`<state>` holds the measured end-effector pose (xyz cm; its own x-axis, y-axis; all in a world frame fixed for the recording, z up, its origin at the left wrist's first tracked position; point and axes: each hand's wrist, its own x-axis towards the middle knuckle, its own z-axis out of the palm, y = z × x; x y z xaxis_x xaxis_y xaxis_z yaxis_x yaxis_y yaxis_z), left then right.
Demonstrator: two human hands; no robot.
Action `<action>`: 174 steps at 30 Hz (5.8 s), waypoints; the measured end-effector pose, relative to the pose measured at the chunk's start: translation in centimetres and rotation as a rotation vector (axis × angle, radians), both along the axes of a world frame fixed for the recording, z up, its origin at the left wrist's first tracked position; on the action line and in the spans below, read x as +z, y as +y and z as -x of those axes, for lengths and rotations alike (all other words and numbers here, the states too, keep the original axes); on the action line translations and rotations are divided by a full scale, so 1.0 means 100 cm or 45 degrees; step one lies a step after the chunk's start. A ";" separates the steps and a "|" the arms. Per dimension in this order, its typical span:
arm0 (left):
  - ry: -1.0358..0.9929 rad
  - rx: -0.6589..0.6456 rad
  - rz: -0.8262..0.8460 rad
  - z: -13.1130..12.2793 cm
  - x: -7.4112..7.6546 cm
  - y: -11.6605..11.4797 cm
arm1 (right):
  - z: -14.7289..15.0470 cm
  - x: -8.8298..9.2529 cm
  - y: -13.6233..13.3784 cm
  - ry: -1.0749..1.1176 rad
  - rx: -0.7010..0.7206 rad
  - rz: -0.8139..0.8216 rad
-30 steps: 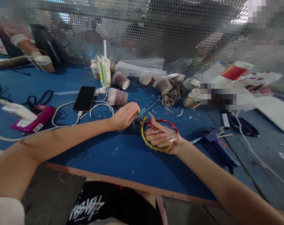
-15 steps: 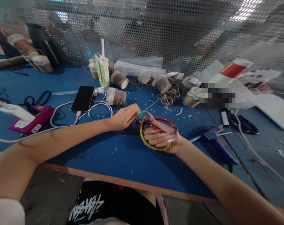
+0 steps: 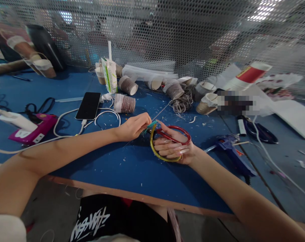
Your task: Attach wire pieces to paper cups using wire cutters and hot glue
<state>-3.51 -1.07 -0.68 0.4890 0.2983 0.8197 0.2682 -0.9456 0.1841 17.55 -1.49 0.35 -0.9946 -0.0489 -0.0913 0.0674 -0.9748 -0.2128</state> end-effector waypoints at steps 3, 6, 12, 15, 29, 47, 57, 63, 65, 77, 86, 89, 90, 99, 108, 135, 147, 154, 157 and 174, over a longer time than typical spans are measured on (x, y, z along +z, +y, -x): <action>-0.007 0.008 0.004 0.000 0.000 0.000 | -0.001 -0.003 -0.001 0.004 -0.009 0.034; -0.006 0.012 -0.001 0.000 0.000 0.001 | -0.001 -0.005 -0.001 -0.006 -0.013 0.052; -0.038 0.025 0.019 0.000 -0.002 0.002 | 0.001 0.000 0.001 -0.059 0.017 -0.048; -0.097 0.172 0.066 0.000 -0.002 0.005 | 0.001 0.007 0.001 -0.149 0.070 -0.237; -0.232 0.480 0.419 0.001 -0.007 0.020 | -0.030 0.048 0.014 -0.692 0.113 -1.284; -0.419 0.464 1.248 -0.004 0.008 0.023 | -0.033 0.044 0.017 -1.511 -0.232 -2.984; -0.806 0.020 1.523 -0.002 -0.007 0.033 | -0.017 0.043 0.001 -1.651 0.071 -3.439; -0.865 -0.008 1.667 -0.002 -0.006 0.035 | -0.015 0.037 0.003 -1.562 -0.050 -3.549; -0.842 0.015 1.667 -0.001 -0.006 0.037 | -0.016 0.037 0.004 -1.526 -0.079 -3.591; -0.938 0.009 1.856 -0.005 0.007 0.031 | -0.021 0.039 0.005 -1.508 -0.025 -3.729; -0.957 -0.154 1.986 -0.003 0.014 0.025 | -0.026 0.039 0.015 -1.276 0.029 -3.812; -0.930 -0.177 1.996 -0.004 0.014 0.025 | -0.022 0.039 0.017 -1.268 0.057 -3.817; -0.916 -0.176 1.992 -0.005 0.013 0.025 | -0.020 0.039 0.017 -1.274 0.064 -3.823; -1.000 -0.146 2.077 -0.008 0.017 0.023 | -0.006 0.033 0.017 -1.227 0.099 -3.832; -0.900 -0.181 2.075 -0.002 0.015 0.027 | -0.007 0.035 0.016 -1.173 0.123 -3.810; -0.671 -0.641 2.205 0.019 0.010 0.044 | 0.023 0.038 0.019 -1.215 0.228 -3.643; -0.774 -0.706 2.248 0.018 0.006 0.048 | 0.019 0.033 0.028 -1.165 0.316 -3.878; -0.818 -0.679 2.278 0.017 0.009 0.048 | 0.016 0.033 0.030 -1.124 0.316 -3.960; -0.832 -0.681 2.292 0.017 0.010 0.047 | 0.014 0.032 0.031 -1.089 0.322 -4.004; -0.764 -0.639 2.272 0.019 0.005 0.051 | 0.012 0.028 0.033 -0.991 0.192 -3.925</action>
<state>-5.40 4.01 -0.14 0.5979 0.7872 -0.1514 -0.3755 0.4419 0.8147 16.39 1.86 3.18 -0.8576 0.5142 0.0125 0.4969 0.8218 0.2788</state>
